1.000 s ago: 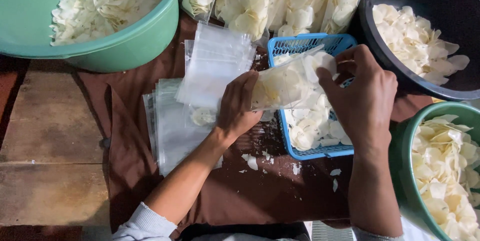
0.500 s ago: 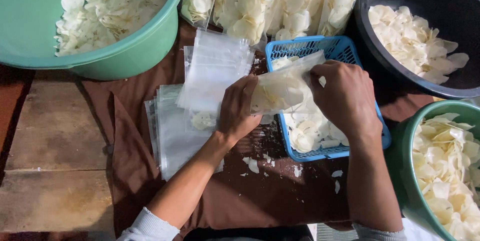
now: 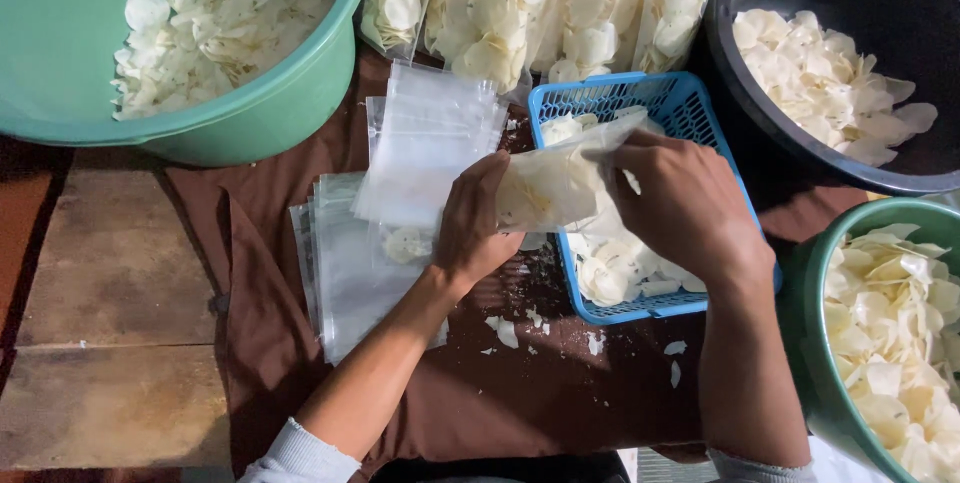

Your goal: Packaging thin white chips into plastic bags from a basket.

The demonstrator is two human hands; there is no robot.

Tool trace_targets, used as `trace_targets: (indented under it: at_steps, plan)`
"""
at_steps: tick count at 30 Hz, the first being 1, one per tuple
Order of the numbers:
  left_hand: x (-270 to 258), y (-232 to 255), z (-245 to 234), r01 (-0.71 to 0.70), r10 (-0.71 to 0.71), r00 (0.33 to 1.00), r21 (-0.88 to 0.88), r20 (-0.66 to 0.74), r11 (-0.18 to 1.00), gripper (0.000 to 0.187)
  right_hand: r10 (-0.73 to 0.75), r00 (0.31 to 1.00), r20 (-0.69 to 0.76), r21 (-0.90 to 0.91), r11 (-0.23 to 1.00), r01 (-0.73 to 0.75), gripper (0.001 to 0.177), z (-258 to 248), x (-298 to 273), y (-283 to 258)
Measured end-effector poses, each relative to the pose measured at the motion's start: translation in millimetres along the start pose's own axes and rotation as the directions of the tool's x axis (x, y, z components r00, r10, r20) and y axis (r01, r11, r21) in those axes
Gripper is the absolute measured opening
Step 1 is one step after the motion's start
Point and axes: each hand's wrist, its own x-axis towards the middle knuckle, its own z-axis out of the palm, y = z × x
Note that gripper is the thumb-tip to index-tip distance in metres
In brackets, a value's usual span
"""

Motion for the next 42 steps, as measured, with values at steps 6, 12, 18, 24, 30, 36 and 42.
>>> trace_targets:
  at_steps: [6, 12, 18, 24, 30, 36, 42]
  plan:
    - [16.4, 13.7, -15.0, 0.201, -0.185, 0.978, -0.197, 0.093, 0.96, 0.083, -0.25, 0.876, -0.412, 0.412, 0.807, 0.424, 0.026, -3.7, 5.8, 7.3]
    - [15.0, 16.4, -20.6, 0.332, -0.305, 0.941, -0.214, 0.15, 0.919, 0.082, -0.238, 0.863, -0.446, 0.523, 0.713, 0.467, 0.04, 27.9, 10.2, 30.9]
    - [10.7, 1.8, -10.0, 0.425, -0.388, 0.903, -0.242, 0.186, 0.872, 0.08, -0.244, 0.957, -0.158, 0.43, 0.855, 0.289, 0.022, 47.2, -30.6, 43.6]
    - [29.8, 2.4, -18.3, 0.407, -0.412, 0.909, -0.32, 0.054, 0.856, 0.075, -0.285, 0.927, 0.242, 0.526, 0.842, 0.122, 0.041, 57.0, -76.2, 49.9]
    - [32.9, 19.6, -32.0, 0.386, -0.384, 0.922, -0.128, 0.043, 0.913, 0.062, -0.284, 0.923, 0.26, 0.305, 0.931, 0.201, 0.047, 84.4, -96.6, 38.1]
    - [25.1, -27.1, -9.1, 0.374, -0.383, 0.923, -0.253, 0.014, 0.892, 0.08, -0.368, 0.909, 0.198, 0.411, 0.872, 0.264, 0.051, 66.9, -118.3, 4.2]
    - [90.8, -33.0, -21.1, 0.452, -0.443, 0.891, -0.112, 0.097, 0.885, 0.044, -0.333, 0.887, 0.319, 0.48, 0.864, 0.152, 0.045, 69.9, -125.8, -3.8]
